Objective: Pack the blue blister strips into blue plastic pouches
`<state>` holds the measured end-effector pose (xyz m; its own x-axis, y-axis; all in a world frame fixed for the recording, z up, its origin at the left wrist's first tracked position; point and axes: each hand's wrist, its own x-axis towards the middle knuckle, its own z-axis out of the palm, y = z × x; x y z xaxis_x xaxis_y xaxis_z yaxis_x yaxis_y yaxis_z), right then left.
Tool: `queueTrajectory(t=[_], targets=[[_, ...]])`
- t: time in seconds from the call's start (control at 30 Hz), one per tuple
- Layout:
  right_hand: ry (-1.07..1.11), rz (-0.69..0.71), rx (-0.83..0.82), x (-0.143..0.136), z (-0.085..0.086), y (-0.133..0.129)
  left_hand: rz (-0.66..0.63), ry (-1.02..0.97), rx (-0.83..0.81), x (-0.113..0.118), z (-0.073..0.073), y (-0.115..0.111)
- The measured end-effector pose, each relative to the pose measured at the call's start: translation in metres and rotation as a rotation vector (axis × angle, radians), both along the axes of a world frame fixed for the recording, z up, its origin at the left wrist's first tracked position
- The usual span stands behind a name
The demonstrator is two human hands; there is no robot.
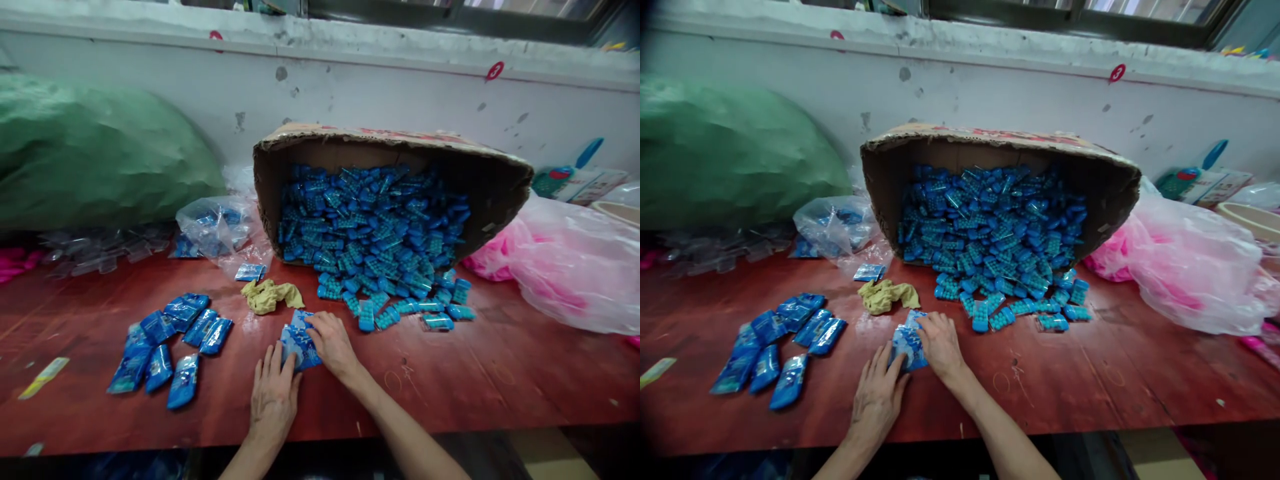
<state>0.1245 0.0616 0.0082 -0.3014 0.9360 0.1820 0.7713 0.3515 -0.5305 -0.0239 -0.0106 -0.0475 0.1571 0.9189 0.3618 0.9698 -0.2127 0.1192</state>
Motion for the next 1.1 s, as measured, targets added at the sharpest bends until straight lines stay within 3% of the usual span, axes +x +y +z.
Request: queueTrajectory(t=[0.1, 0.33, 0.6, 0.73, 0.83, 0.9, 0.97, 1.1], targets=[[-0.109, -0.034, -0.012, 0.002, -0.001, -0.013, 0.005, -0.027, -0.009, -0.005, 0.000, -0.005], [-0.269, 0.034, -0.012, 0.000, -0.041, -0.060, 0.072, 0.010, -0.125, -0.002, -0.005, -0.007], [-0.290, -0.116, 0.099, -0.003, -0.027, -0.056, 0.054, -0.175, -0.014, -0.006, -0.002, -0.009], [-0.308, -0.179, 0.153, -0.005, -0.034, -0.055, 0.050, -0.555, -0.042, -0.004, 0.012, -0.015], [-0.285, -0.173, 0.178, -0.005, -0.029, -0.055, 0.179, -0.986, -0.273, 0.005, 0.027, -0.015], [-0.228, -0.182, 0.200, -0.004, -0.019, -0.058, 0.329, -1.292, -0.473, 0.012, 0.035, -0.012], [-0.162, -0.185, 0.216, -0.006, -0.009, -0.063, 0.400, -1.540, -0.623, 0.018, 0.039, -0.007], [0.062, -0.146, 0.166, -0.009, 0.003, -0.068, 0.328, -1.782, -0.668, 0.024, 0.041, 0.002]])
